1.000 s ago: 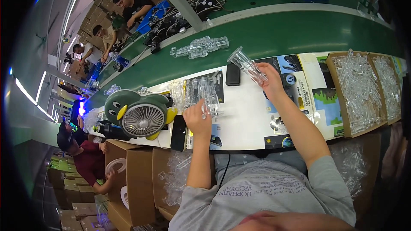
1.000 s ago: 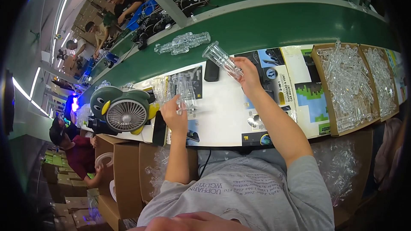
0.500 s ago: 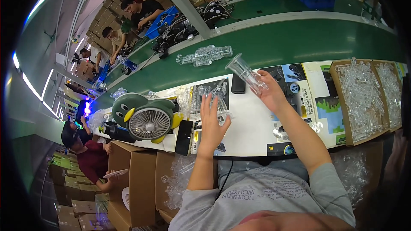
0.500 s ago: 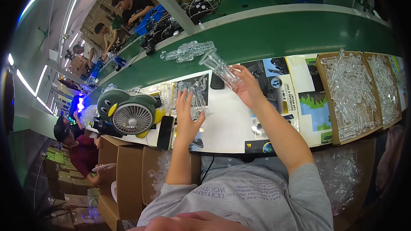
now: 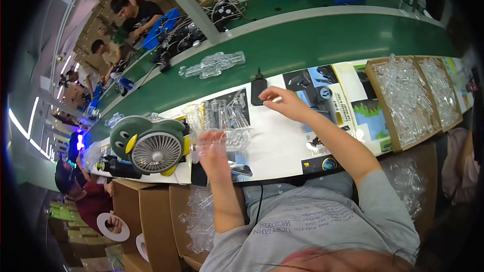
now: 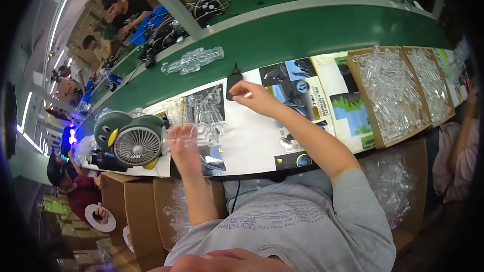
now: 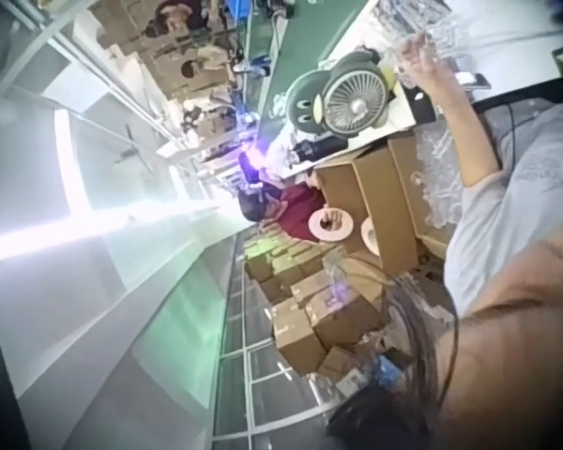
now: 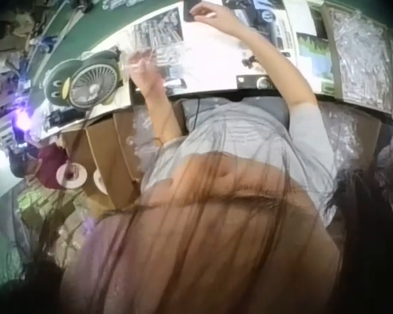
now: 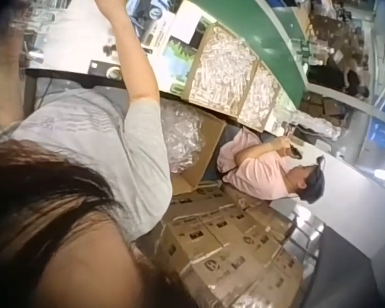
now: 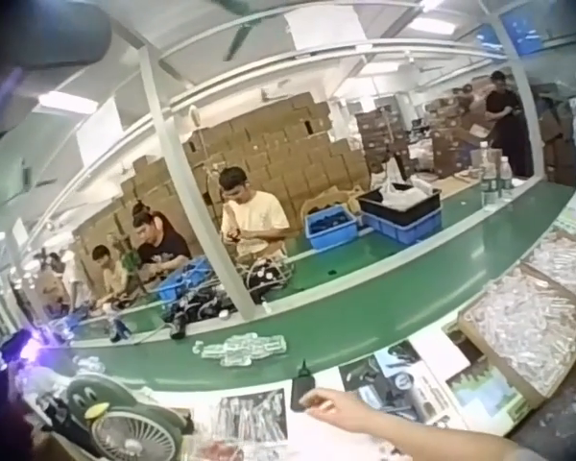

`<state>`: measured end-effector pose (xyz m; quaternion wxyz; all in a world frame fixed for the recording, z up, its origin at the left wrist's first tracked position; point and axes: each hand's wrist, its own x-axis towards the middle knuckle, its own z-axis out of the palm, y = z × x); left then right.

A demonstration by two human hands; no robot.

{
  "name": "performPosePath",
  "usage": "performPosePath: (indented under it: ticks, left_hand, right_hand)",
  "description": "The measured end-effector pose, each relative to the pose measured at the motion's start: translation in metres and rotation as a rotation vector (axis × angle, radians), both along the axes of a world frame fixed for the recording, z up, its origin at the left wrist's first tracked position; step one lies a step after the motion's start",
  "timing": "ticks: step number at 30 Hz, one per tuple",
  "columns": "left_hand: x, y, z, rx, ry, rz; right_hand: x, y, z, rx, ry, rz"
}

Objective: Dispensing liquid from a squeeze bottle into plastic containers and inserting small parts at a manufacturing assembly station.

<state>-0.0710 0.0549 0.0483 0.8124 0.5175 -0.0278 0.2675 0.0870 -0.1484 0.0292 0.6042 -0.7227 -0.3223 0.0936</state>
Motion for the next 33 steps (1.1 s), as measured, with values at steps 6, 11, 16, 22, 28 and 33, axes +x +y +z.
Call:
performPosePath:
  ticks: [6,11,16,22,28,33]
  left_hand:
    - [-0.027,0.010,-0.011,-0.074,0.071,-0.059]
    - [-0.044,0.011,-0.006,-0.021,0.066,-0.106]
    - [-0.059,0.011,-0.001,-0.015,0.089,-0.160]
    - [-0.073,0.017,-0.003,-0.007,0.094,-0.125]
    - [-0.019,-0.017,0.009,-0.021,0.167,-0.324]
    - [0.066,-0.070,0.005,0.305,0.160,-0.320]
  right_hand:
    - [0.026,0.015,-0.014,-0.505,-0.867,-0.228]
    - [0.050,0.034,-0.017,-0.721,-1.310,-0.153]
    - [0.056,0.034,-0.011,-0.797,-1.358,-0.046]
    - [0.018,0.012,0.008,-0.348,-0.772,-0.358]
    - [0.017,-0.026,0.005,0.710,0.133,-0.366]
    - [0.029,-0.058,0.006,1.014,0.489,-0.231]
